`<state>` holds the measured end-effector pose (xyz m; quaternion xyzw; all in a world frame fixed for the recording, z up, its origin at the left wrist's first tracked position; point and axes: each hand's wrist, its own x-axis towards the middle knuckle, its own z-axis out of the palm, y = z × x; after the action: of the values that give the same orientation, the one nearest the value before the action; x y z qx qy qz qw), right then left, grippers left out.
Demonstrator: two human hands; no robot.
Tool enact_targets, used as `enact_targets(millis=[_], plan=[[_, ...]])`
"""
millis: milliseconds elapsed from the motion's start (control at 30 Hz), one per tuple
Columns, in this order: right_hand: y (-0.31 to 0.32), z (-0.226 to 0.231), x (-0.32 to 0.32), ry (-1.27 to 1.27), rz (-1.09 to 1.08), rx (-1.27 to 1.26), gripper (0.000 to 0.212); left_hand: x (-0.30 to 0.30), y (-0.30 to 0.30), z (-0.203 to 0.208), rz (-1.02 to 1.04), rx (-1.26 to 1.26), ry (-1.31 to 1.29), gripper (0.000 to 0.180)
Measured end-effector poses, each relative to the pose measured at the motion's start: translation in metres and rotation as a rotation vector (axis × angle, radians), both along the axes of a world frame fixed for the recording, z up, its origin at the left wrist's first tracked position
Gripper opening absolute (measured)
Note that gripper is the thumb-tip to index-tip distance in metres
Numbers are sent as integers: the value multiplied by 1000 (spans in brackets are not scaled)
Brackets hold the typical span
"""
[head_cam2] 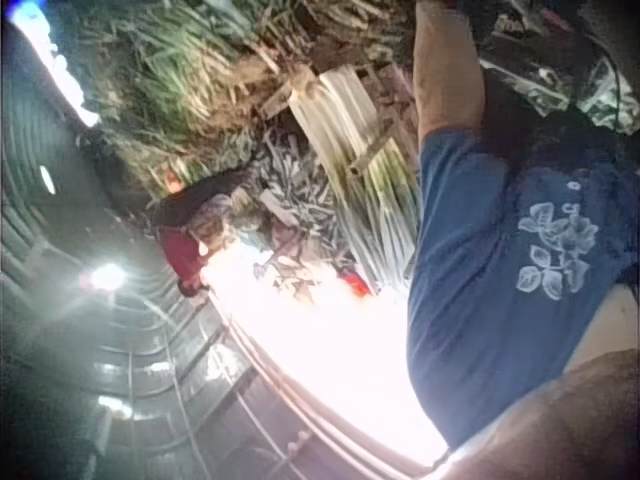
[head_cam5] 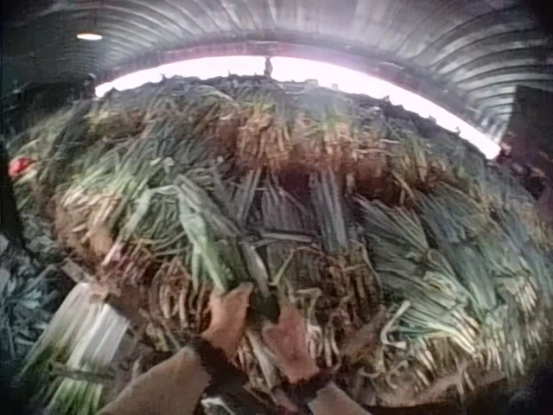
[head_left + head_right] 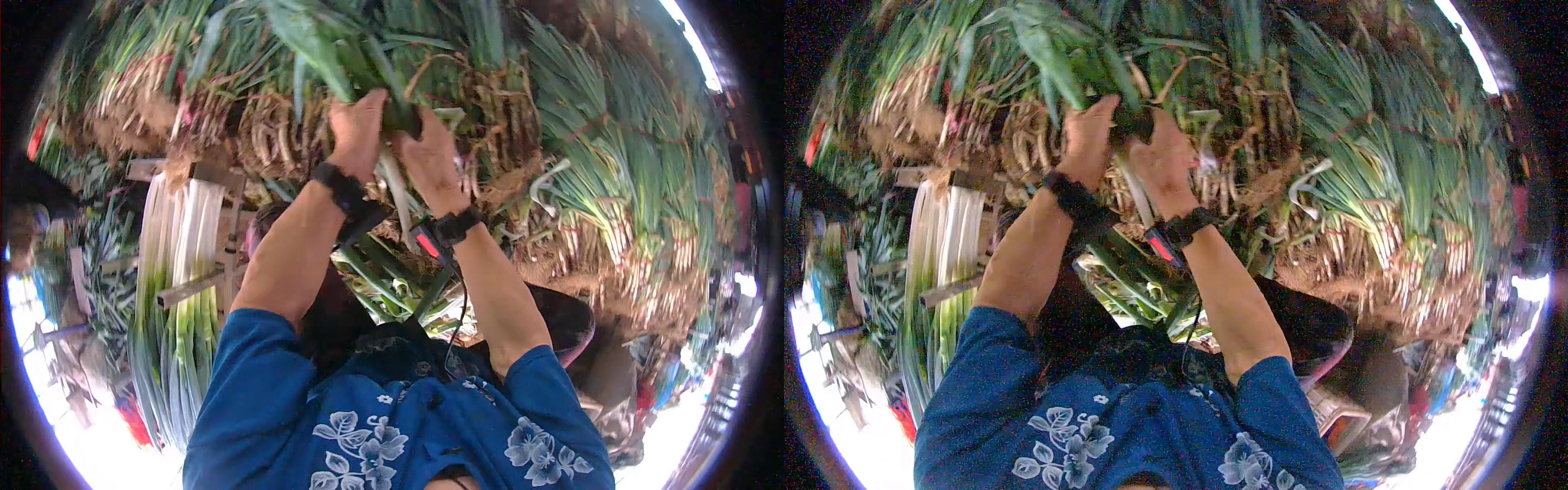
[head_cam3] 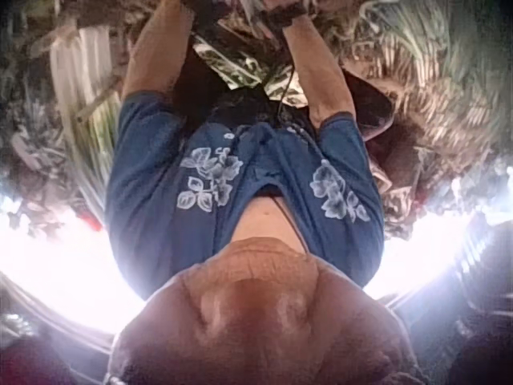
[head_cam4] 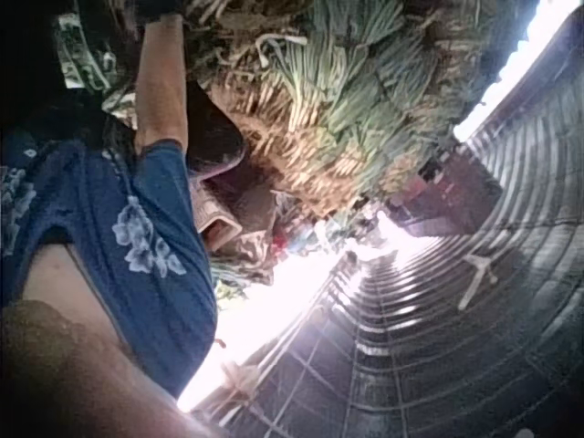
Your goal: The person peels the outer layers from green onions by hand, one at a time, and places the cleaned green onions into a metal rack. After filling the rack, the person gathers the green onions and moves them to a pile.
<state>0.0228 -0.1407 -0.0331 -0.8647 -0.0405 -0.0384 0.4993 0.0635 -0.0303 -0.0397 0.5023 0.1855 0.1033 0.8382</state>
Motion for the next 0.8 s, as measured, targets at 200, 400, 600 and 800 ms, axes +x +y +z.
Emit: enact_targets(millis=[200, 400, 600, 800], plan=[[17, 6, -4, -257, -159, -101, 40, 9, 2, -1, 55, 225, 87, 23], [15, -9, -17, -309, -75, 78, 38, -14, 9, 23, 177, 188, 106, 33], [-9, -27, -20, -261, -167, 164, 29, -19, 5, 21, 171, 100, 194, 38], [12, -5, -34, -270, 15, -21, 47, -7, 30, 7, 77, 149, 221, 40]])
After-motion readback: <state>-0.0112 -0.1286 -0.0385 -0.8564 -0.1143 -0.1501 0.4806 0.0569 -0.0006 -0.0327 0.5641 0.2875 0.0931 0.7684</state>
